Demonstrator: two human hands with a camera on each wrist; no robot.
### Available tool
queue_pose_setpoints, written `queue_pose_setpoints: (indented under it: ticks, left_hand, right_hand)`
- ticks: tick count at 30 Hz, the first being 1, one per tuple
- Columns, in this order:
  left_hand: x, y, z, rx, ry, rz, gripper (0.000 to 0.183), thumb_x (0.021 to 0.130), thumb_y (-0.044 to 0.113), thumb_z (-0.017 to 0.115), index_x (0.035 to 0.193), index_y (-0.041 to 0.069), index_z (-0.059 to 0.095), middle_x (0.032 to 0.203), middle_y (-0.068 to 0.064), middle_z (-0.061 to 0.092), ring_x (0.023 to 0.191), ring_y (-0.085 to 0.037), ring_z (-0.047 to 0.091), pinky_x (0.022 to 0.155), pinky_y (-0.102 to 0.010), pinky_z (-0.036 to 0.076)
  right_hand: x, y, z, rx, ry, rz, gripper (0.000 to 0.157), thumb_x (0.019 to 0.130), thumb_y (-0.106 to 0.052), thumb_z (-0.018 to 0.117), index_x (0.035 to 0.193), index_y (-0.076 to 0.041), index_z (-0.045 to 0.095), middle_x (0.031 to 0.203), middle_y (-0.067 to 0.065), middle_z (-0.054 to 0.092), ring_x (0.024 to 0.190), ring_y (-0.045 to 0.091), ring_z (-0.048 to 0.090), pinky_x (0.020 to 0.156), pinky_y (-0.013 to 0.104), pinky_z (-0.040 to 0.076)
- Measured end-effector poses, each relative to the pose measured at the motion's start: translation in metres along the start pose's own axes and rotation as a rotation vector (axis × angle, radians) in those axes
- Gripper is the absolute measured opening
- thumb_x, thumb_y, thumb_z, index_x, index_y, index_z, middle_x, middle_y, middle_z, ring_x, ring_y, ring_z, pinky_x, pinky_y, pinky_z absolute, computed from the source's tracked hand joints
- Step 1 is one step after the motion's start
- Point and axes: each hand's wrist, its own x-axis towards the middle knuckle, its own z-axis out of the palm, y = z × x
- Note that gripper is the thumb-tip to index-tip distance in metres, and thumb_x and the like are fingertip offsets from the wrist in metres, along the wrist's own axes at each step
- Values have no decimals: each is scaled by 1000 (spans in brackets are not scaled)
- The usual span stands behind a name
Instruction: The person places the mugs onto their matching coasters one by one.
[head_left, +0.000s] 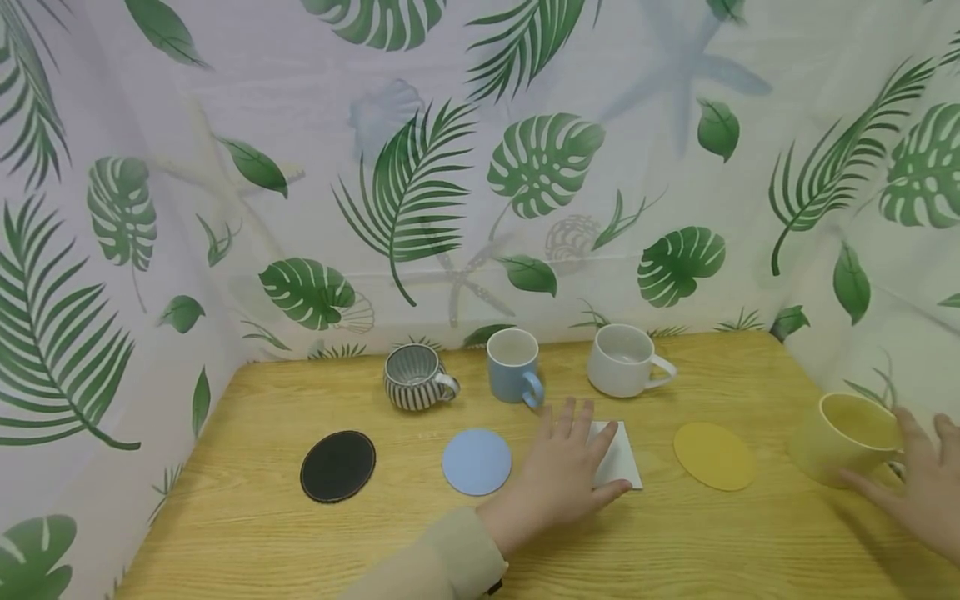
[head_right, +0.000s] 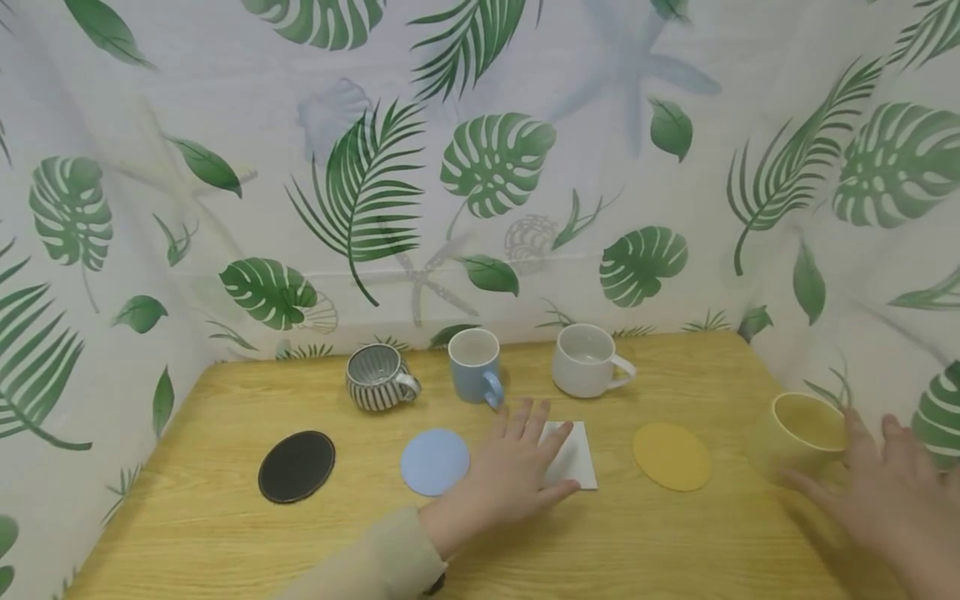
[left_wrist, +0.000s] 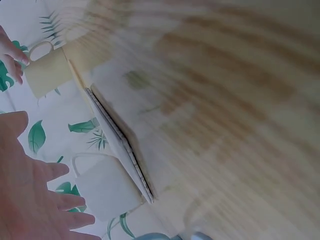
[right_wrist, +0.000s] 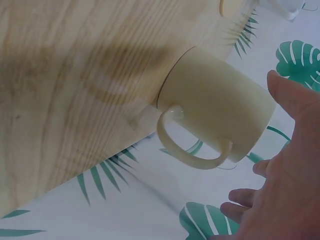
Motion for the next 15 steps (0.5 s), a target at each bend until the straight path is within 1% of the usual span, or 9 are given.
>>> queue_pose_setpoints:
  ticks: [6,11,13,15]
  left_hand:
    - [14,12,3,-8,15,21,78,103,79,33,166,34,36,174,-9,33,163,-33,30,131,-55,32]
    - [26,19,9,10,21,20,77,103,79,35,165,33,39,172,-8,36,162,-32,33,131,-53,33]
    - [31,23,10,18,13,17,77,103,79,35,164,34,39,172,-7,37,161,-32,34,131,-53,33]
    - [35,27,11,26,1,15,77,102,79,33,165,34,39,172,-6,37,161,-31,34,131,-53,33]
  right_hand:
    - [-6,9,4,30,30,-20,119,100,-75,52,164,10,-3,161,53,-10,154,68,-11,114,90,-4]
    - [-11,12,5,-3,28,8,121,99,-80,45,163,11,-3,161,54,-7,154,69,-8,114,91,0]
    - [-13,12,5,-25,22,12,121,99,-81,43,162,12,-3,160,54,-6,152,71,-6,113,92,1]
    - [-15,14,6,-47,28,7,121,100,-80,43,161,14,0,158,56,-2,150,74,-1,113,92,3]
